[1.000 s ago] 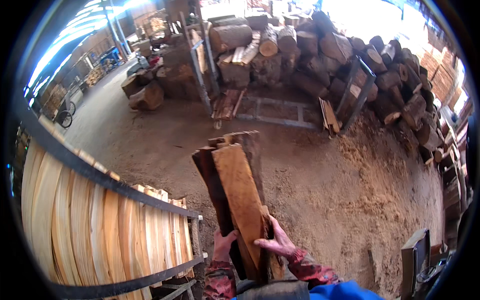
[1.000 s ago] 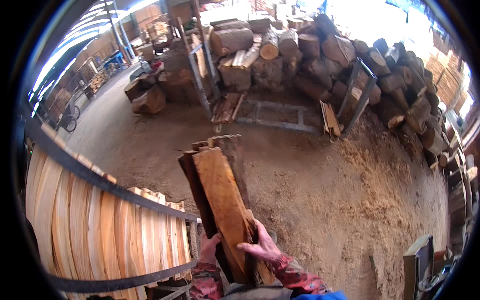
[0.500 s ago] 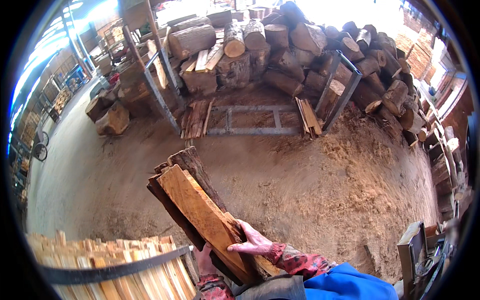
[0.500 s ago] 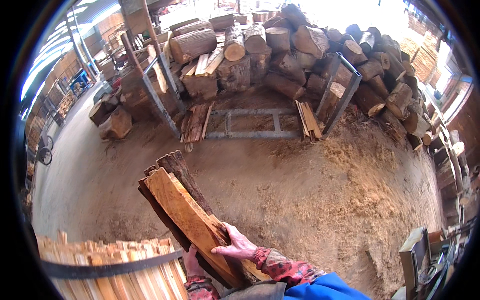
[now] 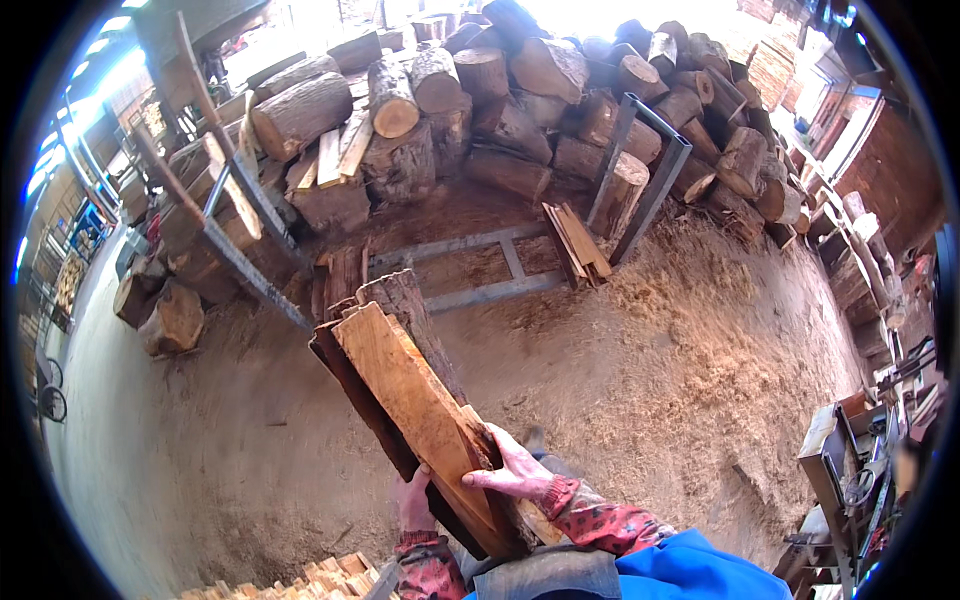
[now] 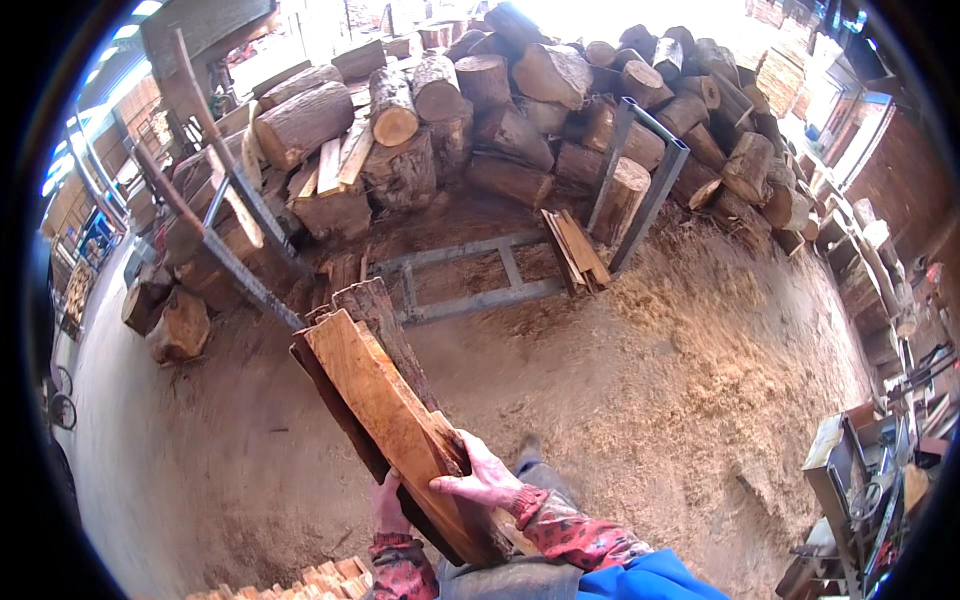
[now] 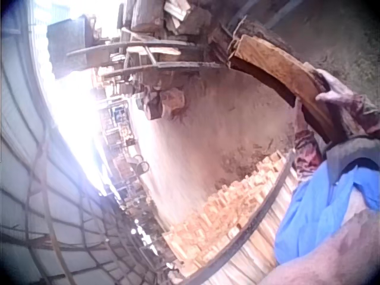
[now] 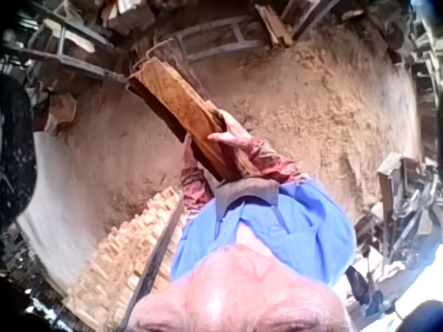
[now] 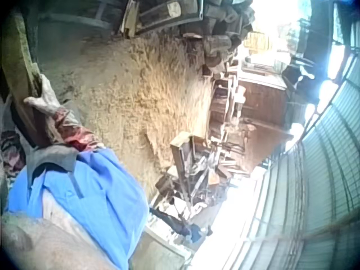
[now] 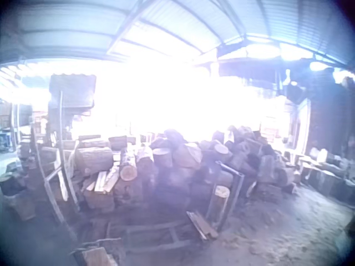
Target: The person repeatedly picks up freshly cut wooden planks from a planer table and carries them to a nearby rack, stacking them in neat piles. The person then returns to the table to collect more planks and repeats the process.
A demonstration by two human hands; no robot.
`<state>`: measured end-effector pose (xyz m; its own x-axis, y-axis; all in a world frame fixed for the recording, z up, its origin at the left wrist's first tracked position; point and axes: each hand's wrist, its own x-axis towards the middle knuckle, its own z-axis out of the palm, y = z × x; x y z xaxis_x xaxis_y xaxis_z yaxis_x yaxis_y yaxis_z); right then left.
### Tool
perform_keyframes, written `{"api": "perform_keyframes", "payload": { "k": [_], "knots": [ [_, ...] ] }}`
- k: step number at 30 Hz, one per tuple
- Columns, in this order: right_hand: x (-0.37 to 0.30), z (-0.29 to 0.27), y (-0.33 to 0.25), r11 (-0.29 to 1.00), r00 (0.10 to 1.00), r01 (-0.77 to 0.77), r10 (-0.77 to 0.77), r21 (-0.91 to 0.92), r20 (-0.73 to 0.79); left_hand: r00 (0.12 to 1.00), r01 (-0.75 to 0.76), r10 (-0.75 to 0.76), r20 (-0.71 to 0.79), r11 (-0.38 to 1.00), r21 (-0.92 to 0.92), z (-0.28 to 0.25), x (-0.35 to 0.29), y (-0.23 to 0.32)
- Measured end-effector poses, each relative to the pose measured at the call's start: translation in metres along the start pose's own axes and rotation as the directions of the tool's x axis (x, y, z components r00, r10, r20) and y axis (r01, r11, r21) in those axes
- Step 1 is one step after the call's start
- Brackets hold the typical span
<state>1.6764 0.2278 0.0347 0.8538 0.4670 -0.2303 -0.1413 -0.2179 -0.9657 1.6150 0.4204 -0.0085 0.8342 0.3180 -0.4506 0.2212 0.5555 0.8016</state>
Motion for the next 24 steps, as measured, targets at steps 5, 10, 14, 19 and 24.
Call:
{"api": "perform_keyframes", "payload": {
  "k": [5, 10, 14, 19, 24],
  "knots": [
    [0.057, -0.065, 0.008, 0.999, 0.996, 0.034, -0.033, 0.014, -0.08, 0.996, -0.058, 0.054, 0.071, 0.997, 0.049, 0.066, 0.074, 0.001],
    [0.103, -0.143, 0.001, 0.994, 0.999, -0.001, 0.006, 0.11, -0.045, 0.996, -0.046, 0.038, 0.086, 0.994, 0.097, 0.146, 0.121, 0.006],
    [0.134, -0.198, -0.002, 0.988, 0.999, 0.004, 0.001, 0.154, -0.036, 0.993, -0.063, 0.053, 0.109, 0.994, 0.092, 0.194, 0.162, -0.005],
    [0.17, -0.249, -0.007, 0.988, 0.995, -0.06, 0.071, 0.145, -0.068, 0.992, -0.022, 0.006, 0.127, 0.992, 0.127, 0.244, 0.205, -0.007],
    [0.218, -0.292, -0.009, 0.994, 0.99, -0.063, 0.074, 0.093, -0.117, 0.984, 0.024, -0.038, 0.176, 0.996, 0.081, 0.286, 0.263, -0.006]
  ]
}}
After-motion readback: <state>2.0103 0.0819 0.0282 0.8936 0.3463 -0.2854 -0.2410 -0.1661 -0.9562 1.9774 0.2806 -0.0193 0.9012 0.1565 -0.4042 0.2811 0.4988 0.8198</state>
